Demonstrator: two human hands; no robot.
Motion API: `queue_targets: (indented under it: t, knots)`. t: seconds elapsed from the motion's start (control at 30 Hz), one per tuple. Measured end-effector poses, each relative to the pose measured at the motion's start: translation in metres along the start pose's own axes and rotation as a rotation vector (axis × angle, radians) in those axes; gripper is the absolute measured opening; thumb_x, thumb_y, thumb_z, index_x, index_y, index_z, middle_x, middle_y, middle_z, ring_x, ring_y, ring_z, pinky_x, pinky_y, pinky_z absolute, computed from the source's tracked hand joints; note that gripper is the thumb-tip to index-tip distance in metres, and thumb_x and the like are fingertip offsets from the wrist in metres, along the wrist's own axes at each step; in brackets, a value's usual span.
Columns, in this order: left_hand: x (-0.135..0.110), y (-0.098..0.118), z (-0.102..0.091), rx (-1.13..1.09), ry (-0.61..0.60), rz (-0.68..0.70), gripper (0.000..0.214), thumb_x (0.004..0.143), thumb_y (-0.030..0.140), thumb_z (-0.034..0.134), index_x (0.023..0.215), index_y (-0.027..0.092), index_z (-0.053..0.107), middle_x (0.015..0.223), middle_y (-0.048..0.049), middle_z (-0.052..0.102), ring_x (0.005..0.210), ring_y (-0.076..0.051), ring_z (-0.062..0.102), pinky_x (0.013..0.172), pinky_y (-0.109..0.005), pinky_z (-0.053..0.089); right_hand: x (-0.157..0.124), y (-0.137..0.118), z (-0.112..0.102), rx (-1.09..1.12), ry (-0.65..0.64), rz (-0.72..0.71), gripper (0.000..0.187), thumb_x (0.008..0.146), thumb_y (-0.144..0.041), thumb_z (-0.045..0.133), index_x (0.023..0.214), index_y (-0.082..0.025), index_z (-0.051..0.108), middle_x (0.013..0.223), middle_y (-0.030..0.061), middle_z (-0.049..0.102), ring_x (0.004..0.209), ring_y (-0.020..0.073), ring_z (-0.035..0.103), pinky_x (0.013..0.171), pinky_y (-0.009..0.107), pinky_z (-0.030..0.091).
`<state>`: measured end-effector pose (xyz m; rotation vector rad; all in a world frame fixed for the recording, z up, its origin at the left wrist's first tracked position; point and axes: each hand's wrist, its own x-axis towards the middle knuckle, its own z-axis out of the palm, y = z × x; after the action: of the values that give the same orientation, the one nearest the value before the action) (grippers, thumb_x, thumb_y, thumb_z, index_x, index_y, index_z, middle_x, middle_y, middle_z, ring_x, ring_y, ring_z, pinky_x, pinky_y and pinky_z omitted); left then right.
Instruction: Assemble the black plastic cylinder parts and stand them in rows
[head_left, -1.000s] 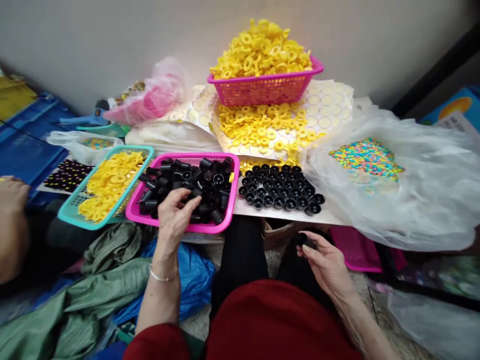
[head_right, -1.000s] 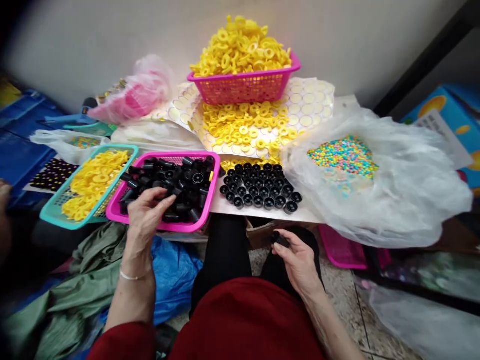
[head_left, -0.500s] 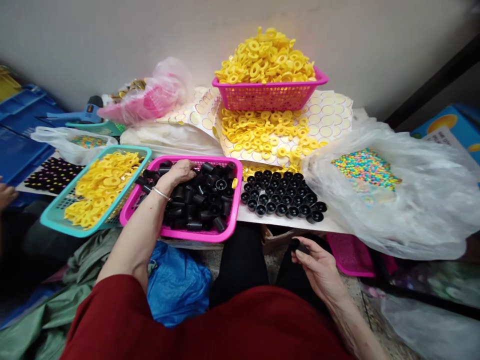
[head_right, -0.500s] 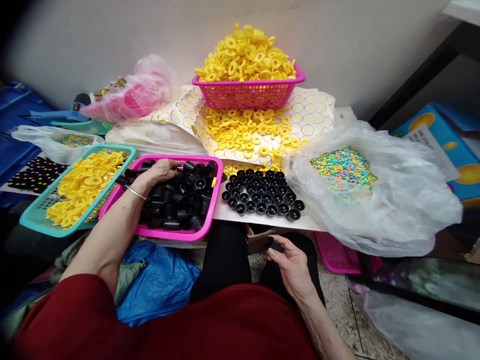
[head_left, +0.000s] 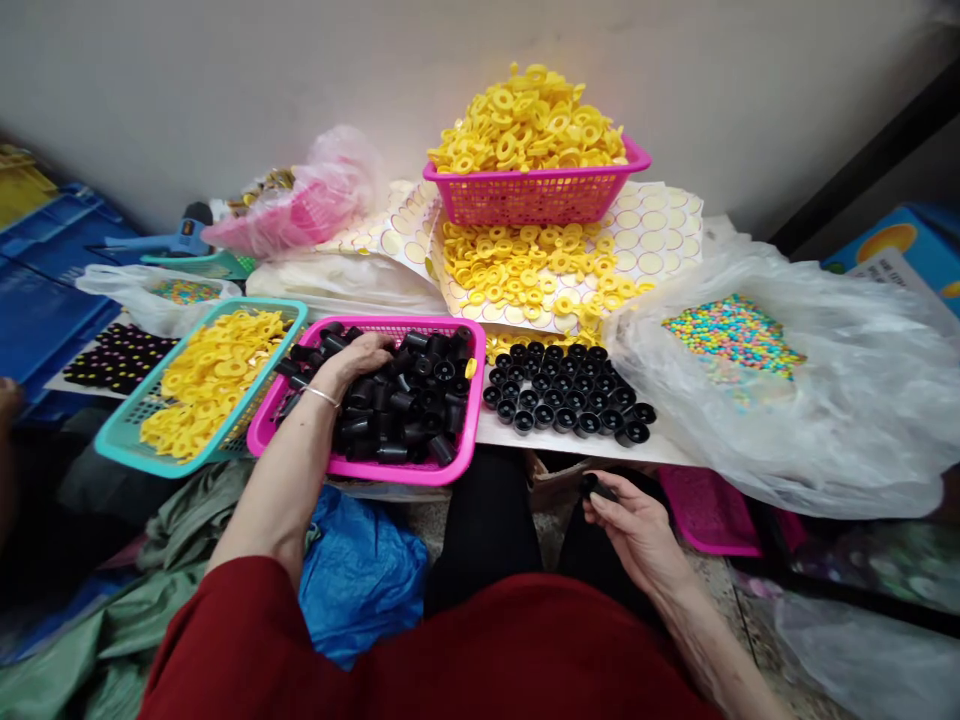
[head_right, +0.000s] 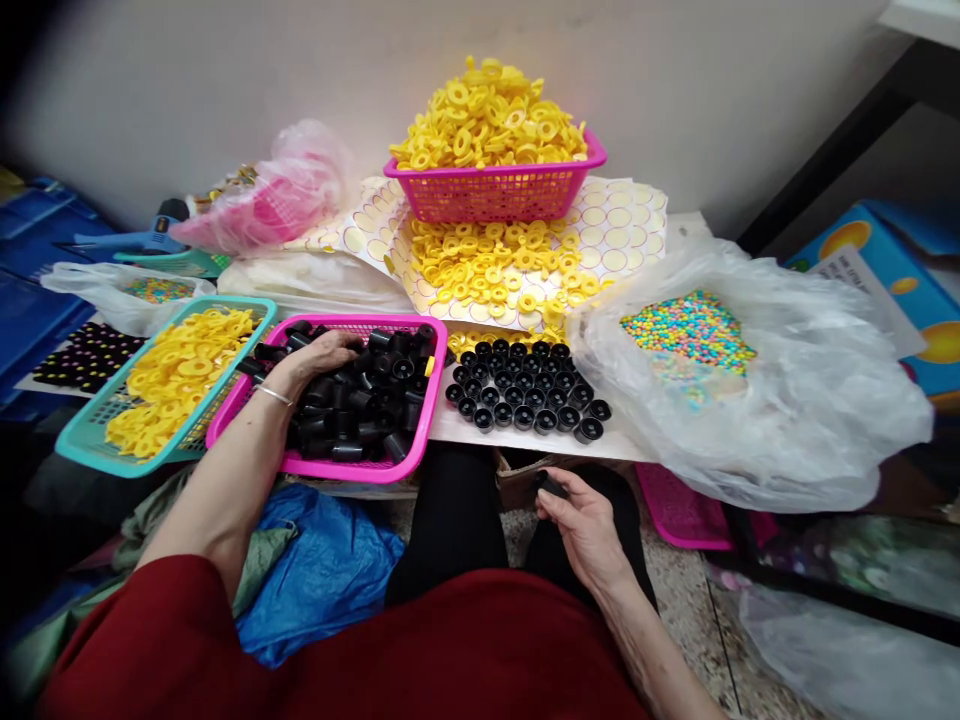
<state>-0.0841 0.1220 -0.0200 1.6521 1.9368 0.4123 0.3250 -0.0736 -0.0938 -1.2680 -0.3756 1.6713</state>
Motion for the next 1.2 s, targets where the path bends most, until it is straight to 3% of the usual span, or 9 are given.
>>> queue_targets:
  t: [0.17,0.3,0.5,0.57,0.77,0.9,1.07,1.2]
  knots:
    - [0.011,0.001,0.007,-0.067,0.040,-0.094,0.019,0.042,0.013,0.049,0.055,0.016,0.064,0.047,-0.0012,0.055,0.057,-0.020,0.053,0.057,-0.029,0.043,-0.001,0.002,0.000,0.005,-0.013,-0.005,0.047,0.043,-0.029,0.096,0.085,-0.022,0.077,0.073,0.0002,0.070,0.062,0.0113,0.062,0.056,0.022,0.050]
    - [0.001,-0.004,-0.007,-0.201,0.116,-0.099,0.034,0.042,0.016,0.045,0.068,0.015,0.067,0.054,-0.0020,0.058,0.054,-0.017,0.051,0.053,-0.027,0.041,-0.002,0.002,-0.007,0.003,-0.008,-0.023,0.047,0.044,-0.029,0.096,0.086,-0.021,0.077,0.076,0.0007,0.070,0.061,0.0105,0.061,0.056,0.022,0.050]
    - [-0.020,-0.008,-0.021,-0.708,0.115,-0.074,0.032,0.040,0.015,0.050,0.067,0.013,0.067,0.066,-0.0042,0.065,0.065,-0.017,0.060,0.061,-0.027,0.049,-0.001,0.005,-0.003,0.006,-0.019,0.019,0.045,0.044,-0.029,0.096,0.084,-0.020,0.076,0.073,-0.0004,0.069,0.060,0.0099,0.059,0.057,0.023,0.049]
    - [-0.025,-0.006,-0.021,-0.752,0.113,-0.091,0.031,0.041,0.013,0.051,0.067,0.013,0.067,0.067,-0.0049,0.067,0.068,-0.018,0.061,0.066,-0.030,0.052,-0.001,0.006,0.001,0.002,-0.030,0.021,0.045,0.045,-0.028,0.095,0.085,-0.020,0.076,0.072,-0.0006,0.068,0.059,0.0098,0.059,0.058,0.024,0.048]
    - [-0.032,-0.005,-0.023,-0.645,0.070,-0.136,0.031,0.045,0.009,0.049,0.067,0.010,0.071,0.073,-0.0088,0.072,0.072,-0.020,0.062,0.065,-0.029,0.049,-0.003,0.006,0.003,-0.016,-0.010,0.005,0.044,0.046,-0.028,0.095,0.084,-0.020,0.076,0.075,-0.0005,0.068,0.060,0.0100,0.058,0.058,0.024,0.048]
    - [-0.022,0.001,-0.020,-0.537,0.128,-0.109,0.031,0.048,0.010,0.053,0.071,0.013,0.073,0.069,-0.0030,0.070,0.077,-0.019,0.060,0.075,-0.029,0.048,-0.005,0.005,0.004,-0.054,-0.013,-0.016,0.042,0.046,-0.030,0.094,0.082,-0.019,0.076,0.074,0.0007,0.067,0.061,0.0118,0.057,0.056,0.026,0.048]
    - [0.002,0.020,-0.002,-0.145,0.015,0.048,0.032,0.050,0.018,0.057,0.078,0.016,0.072,0.070,0.0006,0.066,0.074,-0.019,0.059,0.073,-0.027,0.046,-0.006,0.005,0.011,-0.058,-0.002,-0.007,0.044,0.043,-0.030,0.095,0.081,-0.018,0.075,0.070,0.0000,0.066,0.060,0.0114,0.057,0.055,0.025,0.047]
    - [0.014,0.022,0.008,0.056,0.021,0.054,0.027,0.047,0.017,0.053,0.070,0.016,0.064,0.057,0.0008,0.055,0.063,-0.019,0.053,0.063,-0.029,0.041,-0.005,0.006,0.010,-0.049,0.003,-0.008,0.046,0.043,-0.030,0.095,0.083,-0.019,0.075,0.071,-0.0007,0.067,0.058,0.0102,0.057,0.055,0.024,0.047]
